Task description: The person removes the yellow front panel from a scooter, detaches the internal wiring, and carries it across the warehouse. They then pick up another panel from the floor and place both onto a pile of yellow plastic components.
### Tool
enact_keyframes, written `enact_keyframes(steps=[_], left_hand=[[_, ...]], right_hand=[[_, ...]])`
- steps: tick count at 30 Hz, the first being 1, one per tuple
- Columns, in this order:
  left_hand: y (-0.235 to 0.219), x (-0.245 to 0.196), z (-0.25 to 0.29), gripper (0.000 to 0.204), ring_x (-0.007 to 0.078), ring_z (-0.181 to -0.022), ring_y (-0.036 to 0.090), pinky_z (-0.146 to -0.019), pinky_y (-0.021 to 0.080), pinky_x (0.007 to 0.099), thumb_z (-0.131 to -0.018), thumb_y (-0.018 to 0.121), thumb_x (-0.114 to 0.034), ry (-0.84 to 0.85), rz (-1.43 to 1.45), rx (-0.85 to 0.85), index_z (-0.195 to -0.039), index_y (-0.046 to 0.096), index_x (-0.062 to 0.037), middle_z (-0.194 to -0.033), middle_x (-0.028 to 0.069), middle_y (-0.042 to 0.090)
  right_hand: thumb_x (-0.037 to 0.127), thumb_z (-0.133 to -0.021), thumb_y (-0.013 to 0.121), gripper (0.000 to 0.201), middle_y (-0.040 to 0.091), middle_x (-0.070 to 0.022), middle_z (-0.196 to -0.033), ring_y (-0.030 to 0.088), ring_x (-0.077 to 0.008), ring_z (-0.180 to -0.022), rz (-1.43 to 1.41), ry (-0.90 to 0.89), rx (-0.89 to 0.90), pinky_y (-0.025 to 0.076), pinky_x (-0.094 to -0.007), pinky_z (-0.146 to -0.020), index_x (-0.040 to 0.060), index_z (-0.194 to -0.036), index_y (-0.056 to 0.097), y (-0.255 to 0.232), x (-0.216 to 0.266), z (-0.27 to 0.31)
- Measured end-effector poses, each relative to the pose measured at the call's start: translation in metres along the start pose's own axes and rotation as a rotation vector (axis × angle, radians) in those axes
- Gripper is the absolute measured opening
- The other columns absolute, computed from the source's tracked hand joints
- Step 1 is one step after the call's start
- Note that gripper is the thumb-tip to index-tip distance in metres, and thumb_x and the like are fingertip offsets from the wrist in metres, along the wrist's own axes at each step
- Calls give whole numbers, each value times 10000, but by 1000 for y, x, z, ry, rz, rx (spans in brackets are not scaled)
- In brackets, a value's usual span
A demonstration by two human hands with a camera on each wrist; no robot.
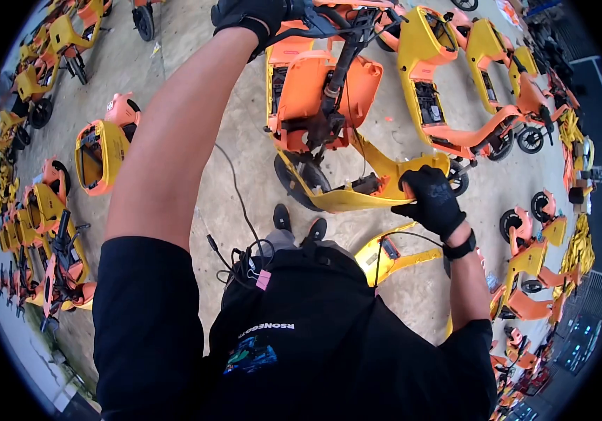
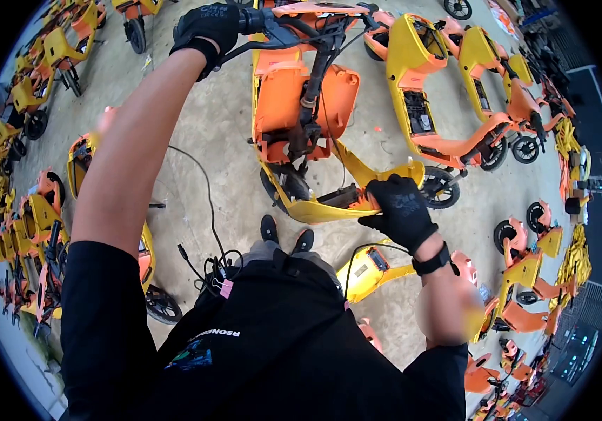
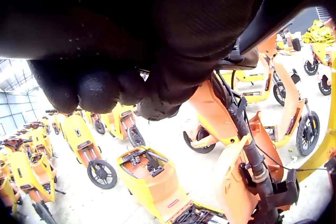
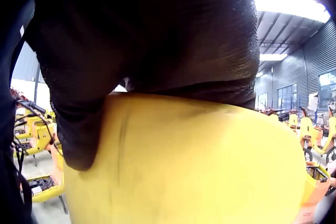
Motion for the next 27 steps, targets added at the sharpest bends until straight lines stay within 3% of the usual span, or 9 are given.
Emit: enact_keyframes(steps=[10, 13, 16, 17, 20, 22, 23, 24, 27], left_hand=[[28, 10, -14, 262, 261, -846, 659, -720, 527, 379, -861, 477, -250, -6, 124, -159, -963, 672, -107, -909, 112, 674], [21, 10, -10, 279, 271, -855, 655, -723, 523, 382, -870, 479, -283, -32, 182, -71, -966, 670, -104, -922, 112, 671], [25, 10, -12, 269, 281, -895, 643, -752, 514, 390, -855, 510, -280, 42, 204, -67, -978, 660, -93, -962, 135, 659], [15, 8, -3, 270, 284, -936, 630, -780, 504, 395, -835, 544, -250, 74, 201, -52, -1034, 628, -87, -998, 131, 650], [10, 5, -1, 296, 284, -987, 607, -804, 494, 397, -807, 576, -199, 147, 239, -12, -1080, 595, -86, -1057, 125, 627], [7, 8, -4, 374, 279, -991, 603, -822, 485, 388, -775, 641, -238, 227, 271, -60, -1099, 573, -63, -1082, 139, 609], [5, 12, -12, 429, 302, -975, 605, -823, 482, 400, -762, 655, -302, 258, 467, -250, -1109, 577, -63, -1081, 164, 603], [3, 20, -19, 488, 325, -958, 606, -824, 480, 413, -748, 668, -367, 287, 660, -445, -1120, 580, -62, -1080, 190, 597], [-30, 29, 24, 464, 301, -911, 594, -800, 482, 344, -759, 699, -311, 417, 1129, -491, -1097, 568, -21, -990, 179, 598]], right_hand=[[204, -558, 833, 426, 543, -91, -755, 536, -291, -704, -81, 37, -28, 437, -345, -645, 53, -759, 490, -126, 37, 21], [163, -545, 845, 464, 539, -82, -748, 538, -259, -687, -51, 28, -21, 439, -336, -625, 71, -714, 422, -164, 54, 26], [93, -531, 832, 469, 531, -42, -743, 530, -165, -694, -189, 154, -97, 441, -301, -625, 68, -682, 388, -194, 59, 36], [53, -503, 821, 467, 531, -18, -751, 520, -122, -712, -398, 382, -143, 439, -279, -630, 68, -672, 385, -201, 55, 44], [177, -584, 803, 396, 548, 9, -805, 522, -97, -761, -389, 311, -380, 434, -244, -668, 30, -839, 537, -240, 53, 61], [351, -623, 798, 691, 573, -50, -1019, 539, -140, -959, -282, 378, -377, 429, -265, -831, -14, -1137, 515, -270, 35, 73], [374, -689, 748, 822, 530, -92, -1200, 496, -170, -1100, -291, 328, -293, 378, -299, -943, -23, -1315, 393, -282, 25, 75], [364, -765, 687, 723, 516, -104, -1225, 474, -187, -1138, -320, 260, -400, 342, -322, -988, -20, -1307, 401, -289, 23, 83], [470, -766, 673, 765, 529, -102, -1210, 491, -180, -1107, -42, 236, -643, 355, -317, -972, -36, -1284, 426, -320, 24, 89]])
Point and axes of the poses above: each hand's wrist, its own z-axis away from the middle knuckle, its own y-axis out of the palm, x = y × z, the point moved 5 cm from there along -z, towards the middle knuckle
